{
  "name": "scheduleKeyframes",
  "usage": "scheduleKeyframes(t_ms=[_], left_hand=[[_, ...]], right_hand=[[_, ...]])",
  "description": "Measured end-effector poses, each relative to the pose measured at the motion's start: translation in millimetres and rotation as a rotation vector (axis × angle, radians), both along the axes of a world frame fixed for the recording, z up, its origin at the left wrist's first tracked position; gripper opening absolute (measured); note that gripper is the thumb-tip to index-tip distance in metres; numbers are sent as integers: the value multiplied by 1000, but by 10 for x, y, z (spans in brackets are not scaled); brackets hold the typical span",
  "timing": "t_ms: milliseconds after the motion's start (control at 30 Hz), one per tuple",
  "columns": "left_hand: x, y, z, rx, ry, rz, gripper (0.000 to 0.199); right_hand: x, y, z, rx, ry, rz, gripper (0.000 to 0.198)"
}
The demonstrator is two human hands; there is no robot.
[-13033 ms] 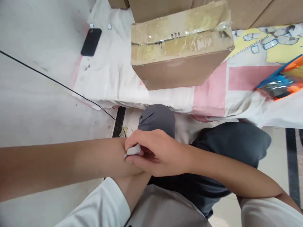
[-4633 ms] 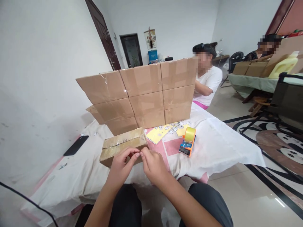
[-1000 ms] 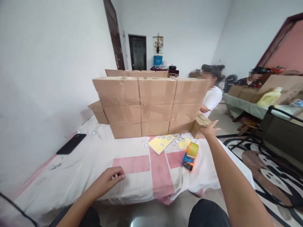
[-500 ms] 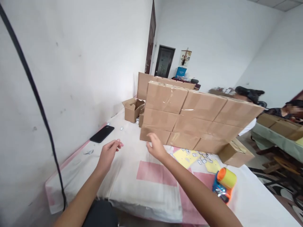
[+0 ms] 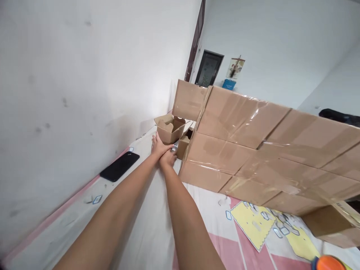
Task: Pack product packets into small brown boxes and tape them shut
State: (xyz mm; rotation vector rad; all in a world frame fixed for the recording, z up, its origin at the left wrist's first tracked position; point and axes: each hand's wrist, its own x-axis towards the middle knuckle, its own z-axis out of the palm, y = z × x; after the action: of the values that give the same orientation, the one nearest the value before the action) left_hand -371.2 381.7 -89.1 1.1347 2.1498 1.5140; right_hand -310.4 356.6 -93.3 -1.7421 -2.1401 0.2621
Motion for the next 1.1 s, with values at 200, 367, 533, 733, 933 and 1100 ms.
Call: scheduleKeyframes(t_ms=[200,367,533,733,933,1100], left_hand=[[-79,336,-399,23,56,63,125],[-111,403,-458,75,129,106,124],[-124,354,-449,86,118,113,121],[-111,326,-419,63,92,147,119],[-138,358,-438,56,78,142,122],[-131,359,-434,56,69,147,120]], right_hand=[[-38,258,-287,-24,-54,-154,47],[-18,311,-264,-38,-28,-119,48],[100,264,-224,8,70,-75,40],[79,205,-256,72,175,-138,39],[-8,243,-255,75,203,-184,61],[19,255,-208,24,215,-176,61]])
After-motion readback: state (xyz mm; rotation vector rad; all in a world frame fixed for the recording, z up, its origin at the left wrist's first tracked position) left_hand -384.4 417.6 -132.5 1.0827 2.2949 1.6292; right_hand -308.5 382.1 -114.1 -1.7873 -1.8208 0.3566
